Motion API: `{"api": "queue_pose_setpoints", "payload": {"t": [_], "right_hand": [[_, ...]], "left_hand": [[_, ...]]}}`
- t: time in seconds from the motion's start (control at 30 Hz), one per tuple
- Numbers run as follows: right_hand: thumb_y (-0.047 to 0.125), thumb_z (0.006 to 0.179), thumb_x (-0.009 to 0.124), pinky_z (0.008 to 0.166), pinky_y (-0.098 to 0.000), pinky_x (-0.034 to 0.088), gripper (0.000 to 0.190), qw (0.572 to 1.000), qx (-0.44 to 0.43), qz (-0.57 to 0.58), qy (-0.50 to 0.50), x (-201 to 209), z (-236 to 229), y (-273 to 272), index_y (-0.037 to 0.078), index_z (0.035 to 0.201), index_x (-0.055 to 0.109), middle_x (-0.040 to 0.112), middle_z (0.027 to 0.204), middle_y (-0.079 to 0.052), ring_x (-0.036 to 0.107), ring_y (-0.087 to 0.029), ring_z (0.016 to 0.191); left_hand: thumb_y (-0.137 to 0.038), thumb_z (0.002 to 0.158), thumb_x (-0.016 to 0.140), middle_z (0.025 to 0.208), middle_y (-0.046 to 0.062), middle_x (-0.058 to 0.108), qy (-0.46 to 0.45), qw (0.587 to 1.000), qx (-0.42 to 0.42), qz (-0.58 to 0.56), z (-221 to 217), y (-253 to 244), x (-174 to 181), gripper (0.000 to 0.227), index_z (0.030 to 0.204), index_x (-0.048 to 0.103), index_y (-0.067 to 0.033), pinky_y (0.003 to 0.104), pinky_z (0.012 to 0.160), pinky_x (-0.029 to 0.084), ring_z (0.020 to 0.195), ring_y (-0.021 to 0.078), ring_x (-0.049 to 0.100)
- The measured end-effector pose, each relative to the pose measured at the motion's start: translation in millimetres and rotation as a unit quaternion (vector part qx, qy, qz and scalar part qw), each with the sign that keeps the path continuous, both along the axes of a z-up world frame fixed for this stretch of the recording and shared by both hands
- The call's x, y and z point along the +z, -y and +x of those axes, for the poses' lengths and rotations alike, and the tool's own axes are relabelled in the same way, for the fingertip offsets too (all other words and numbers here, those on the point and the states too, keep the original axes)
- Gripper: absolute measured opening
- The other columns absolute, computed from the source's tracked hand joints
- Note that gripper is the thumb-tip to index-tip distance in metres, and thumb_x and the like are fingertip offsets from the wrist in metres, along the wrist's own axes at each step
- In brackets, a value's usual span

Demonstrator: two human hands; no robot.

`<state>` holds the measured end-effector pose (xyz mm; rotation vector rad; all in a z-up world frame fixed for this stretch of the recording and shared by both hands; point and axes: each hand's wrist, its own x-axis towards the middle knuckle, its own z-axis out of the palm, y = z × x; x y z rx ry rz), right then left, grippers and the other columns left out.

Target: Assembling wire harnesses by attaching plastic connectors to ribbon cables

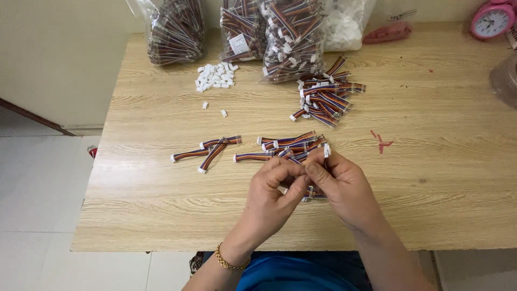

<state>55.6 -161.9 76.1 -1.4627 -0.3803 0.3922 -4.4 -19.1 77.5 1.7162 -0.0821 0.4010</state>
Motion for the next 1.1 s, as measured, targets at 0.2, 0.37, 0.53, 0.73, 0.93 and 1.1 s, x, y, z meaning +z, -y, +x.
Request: {"api": "queue_pose_setpoints", "payload": {"t": [0.2,0.37,0.53,0.73,0.93,1.1], "right_hand": [[0.011,0.094,0.062,0.053,-0.0212,0.037,0.010,0.998,-0.057,0.016,-0.017,-14,0,0,0.002,0.093,0.067,0.056,0.065,-0.007,0.045,-0.010,0.061],[0.011,0.095,0.061,0.053,-0.0207,0.035,0.012,0.998,-0.062,0.024,-0.004,-15,-2,-2,0.002,0.091,0.067,0.057,0.064,-0.008,0.044,-0.010,0.061],[0.008,0.094,0.060,0.053,-0.0231,0.039,0.013,0.999,-0.033,0.022,-0.016,-15,-3,8,-0.001,0.098,0.068,0.055,0.064,-0.006,0.044,-0.010,0.058],[0.003,0.082,0.069,0.071,-0.0328,0.050,0.025,0.993,0.042,-0.051,0.098,8,2,16,-0.001,0.107,0.071,0.067,0.082,-0.012,0.058,-0.016,0.077],[0.002,0.077,0.074,0.080,-0.0382,0.051,0.027,0.968,0.015,-0.107,0.225,15,6,15,-0.001,0.103,0.072,0.069,0.088,-0.014,0.065,-0.023,0.084],[0.006,0.078,0.074,0.088,-0.0415,0.048,0.028,0.946,-0.015,-0.140,0.293,16,9,17,0.002,0.105,0.071,0.066,0.102,-0.015,0.065,-0.028,0.097]], "left_hand": [[-0.006,0.082,0.070,0.073,0.008,0.060,-0.002,0.996,0.022,-0.081,5,0,-16,0.005,0.085,0.074,-0.0079,0.025,0.054,0.050,0.063,0.0122,0.058],[-0.007,0.082,0.072,0.075,0.009,0.061,-0.010,0.995,0.023,-0.100,5,3,-14,0.005,0.087,0.075,-0.0070,0.024,0.055,0.049,0.067,0.0121,0.059],[-0.004,0.082,0.068,0.075,0.011,0.061,-0.025,0.989,0.003,-0.143,9,1,-23,0.005,0.084,0.073,-0.0038,0.026,0.059,0.051,0.070,0.0126,0.058],[-0.005,0.084,0.068,0.062,0.004,0.057,-0.122,0.953,-0.055,-0.274,8,3,-35,0.004,0.082,0.069,-0.0016,0.023,0.058,0.048,0.064,0.0095,0.054],[-0.007,0.084,0.070,0.068,0.006,0.065,-0.177,0.926,-0.069,-0.326,13,1,-37,0.004,0.085,0.069,-0.0025,0.023,0.060,0.054,0.064,0.0121,0.064],[-0.004,0.093,0.060,0.088,0.009,0.067,-0.136,0.947,-0.075,-0.280,12,-5,-32,0.021,0.112,0.068,-0.0008,0.028,0.072,0.059,0.079,0.0131,0.065]]}}
